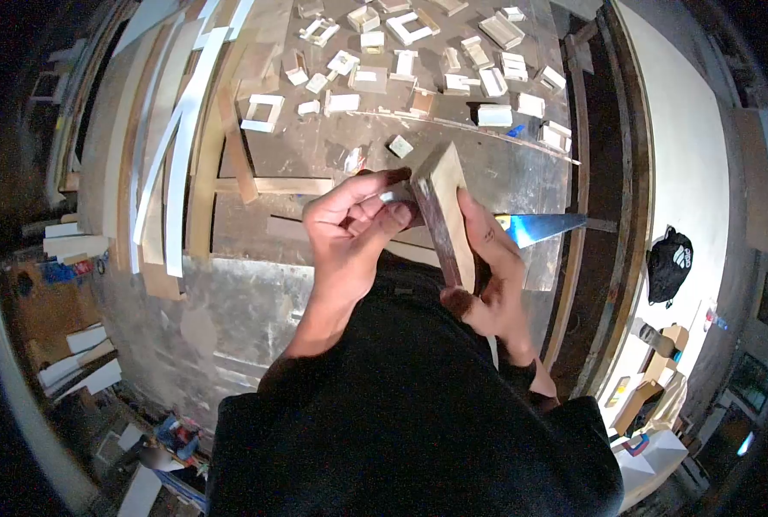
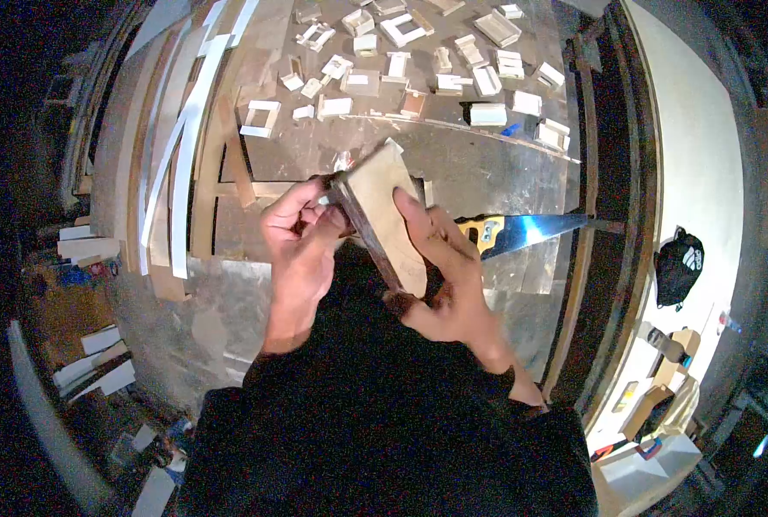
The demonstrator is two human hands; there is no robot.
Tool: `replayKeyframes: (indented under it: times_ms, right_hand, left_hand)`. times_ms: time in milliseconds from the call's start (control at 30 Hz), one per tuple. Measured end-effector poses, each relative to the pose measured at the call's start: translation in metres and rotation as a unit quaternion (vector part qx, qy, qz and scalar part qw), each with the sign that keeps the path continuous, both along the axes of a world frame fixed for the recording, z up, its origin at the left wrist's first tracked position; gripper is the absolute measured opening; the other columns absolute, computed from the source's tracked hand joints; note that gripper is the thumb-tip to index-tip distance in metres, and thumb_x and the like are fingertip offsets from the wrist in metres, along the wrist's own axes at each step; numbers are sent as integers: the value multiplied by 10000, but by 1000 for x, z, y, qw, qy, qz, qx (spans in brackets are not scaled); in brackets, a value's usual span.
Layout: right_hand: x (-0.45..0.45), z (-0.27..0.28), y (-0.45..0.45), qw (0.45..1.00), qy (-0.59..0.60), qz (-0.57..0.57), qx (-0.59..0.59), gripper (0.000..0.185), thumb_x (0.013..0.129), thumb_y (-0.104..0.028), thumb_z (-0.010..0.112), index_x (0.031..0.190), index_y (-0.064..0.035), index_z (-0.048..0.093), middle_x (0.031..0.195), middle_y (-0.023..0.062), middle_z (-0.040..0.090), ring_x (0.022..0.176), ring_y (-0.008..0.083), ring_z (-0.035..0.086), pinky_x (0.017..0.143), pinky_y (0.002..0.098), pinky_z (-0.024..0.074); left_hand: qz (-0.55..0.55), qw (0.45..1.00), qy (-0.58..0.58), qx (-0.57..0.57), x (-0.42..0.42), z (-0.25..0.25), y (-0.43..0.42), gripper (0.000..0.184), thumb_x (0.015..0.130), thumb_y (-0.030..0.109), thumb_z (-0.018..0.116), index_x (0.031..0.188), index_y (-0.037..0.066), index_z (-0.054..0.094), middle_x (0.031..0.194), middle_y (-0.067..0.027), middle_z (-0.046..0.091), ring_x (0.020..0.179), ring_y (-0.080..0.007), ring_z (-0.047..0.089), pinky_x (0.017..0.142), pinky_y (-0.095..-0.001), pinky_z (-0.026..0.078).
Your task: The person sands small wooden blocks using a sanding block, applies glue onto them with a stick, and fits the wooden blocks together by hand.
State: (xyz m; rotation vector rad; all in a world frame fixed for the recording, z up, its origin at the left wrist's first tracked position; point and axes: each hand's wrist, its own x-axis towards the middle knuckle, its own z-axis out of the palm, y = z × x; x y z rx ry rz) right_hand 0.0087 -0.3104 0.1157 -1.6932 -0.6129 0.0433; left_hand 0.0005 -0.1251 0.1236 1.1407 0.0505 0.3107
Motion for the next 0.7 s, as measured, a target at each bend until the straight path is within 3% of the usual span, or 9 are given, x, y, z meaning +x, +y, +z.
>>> replayKeyframes:
  times_ms: [67, 200, 233, 400, 500, 533, 633, 700]
  right_hand:
    - [-2, 1, 6, 999, 12, -29, 4, 912, 585, -216, 735, 1424, 8, 456, 855, 111, 495, 783, 221, 501, 731, 304, 418]
    - [-7, -6, 5, 1000, 2, -28, 14, 914, 596, -233, 742, 1418, 37, 447, 918, 136, 547, 842, 238, 539, 789, 313, 443]
    - [-6, -7, 5, 999, -10, -26, 16, 911, 598, -228, 737, 1416, 44, 444, 934, 141, 556, 850, 240, 546, 796, 311, 444]
    - [5, -1, 7, 998, -49, -8, 40, 872, 595, -162, 693, 1408, 46, 457, 940, 134, 572, 842, 237, 566, 816, 307, 452]
    - [4, 3, -7, 999, 0, 3, -40, 887, 581, -169, 700, 1412, 31, 461, 928, 140, 597, 820, 227, 561, 803, 309, 451]
    - [6, 3, -9, 999, 3, 5, -42, 887, 581, -169, 700, 1412, 31, 461, 928, 140, 597, 820, 227, 561, 803, 309, 451]
    - [14, 2, -11, 999, 33, -39, 10, 886, 585, -164, 702, 1422, 1, 464, 945, 136, 605, 816, 237, 560, 799, 309, 447]
    - [8, -2, -9, 999, 3, 16, 50, 874, 601, -161, 724, 1422, -19, 463, 1182, 209, 582, 1034, 283, 584, 910, 334, 439]
  left_hand:
    - [-23, 990, 23, -137, -1, -2, -4, 337, 832, -92, 683, 1162, -90, 612, 997, -131, 709, 828, -132, 674, 783, -278, 571]
    - [48, 992, 72, -96, 4, 1, 3, 323, 834, -120, 652, 1153, -83, 614, 980, -132, 709, 781, -119, 670, 756, -284, 589]
    - [38, 994, 19, -100, 3, 0, -2, 305, 829, -121, 661, 1128, -73, 629, 988, -129, 708, 795, -112, 666, 755, -272, 585]
    - [39, 996, -2, -75, -1, 8, 6, 296, 822, -103, 689, 1111, -64, 638, 968, -105, 702, 821, -99, 650, 748, -254, 552]
    - [75, 994, 35, -65, 4, 16, 5, 292, 822, -91, 700, 1106, -60, 644, 897, -62, 681, 781, -70, 620, 717, -235, 532]
    - [83, 989, 82, -87, 2, 19, 1, 286, 820, -85, 708, 1099, -57, 652, 846, -33, 662, 750, -50, 598, 699, -218, 521]
    - [89, 994, 54, -31, 3, 11, 10, 276, 813, -69, 726, 1080, -53, 658, 826, -14, 654, 724, -40, 584, 690, -197, 509]
    - [95, 994, 48, 10, 3, 10, 12, 274, 813, -64, 729, 1078, -54, 657, 832, -16, 659, 724, -42, 587, 688, -194, 509]
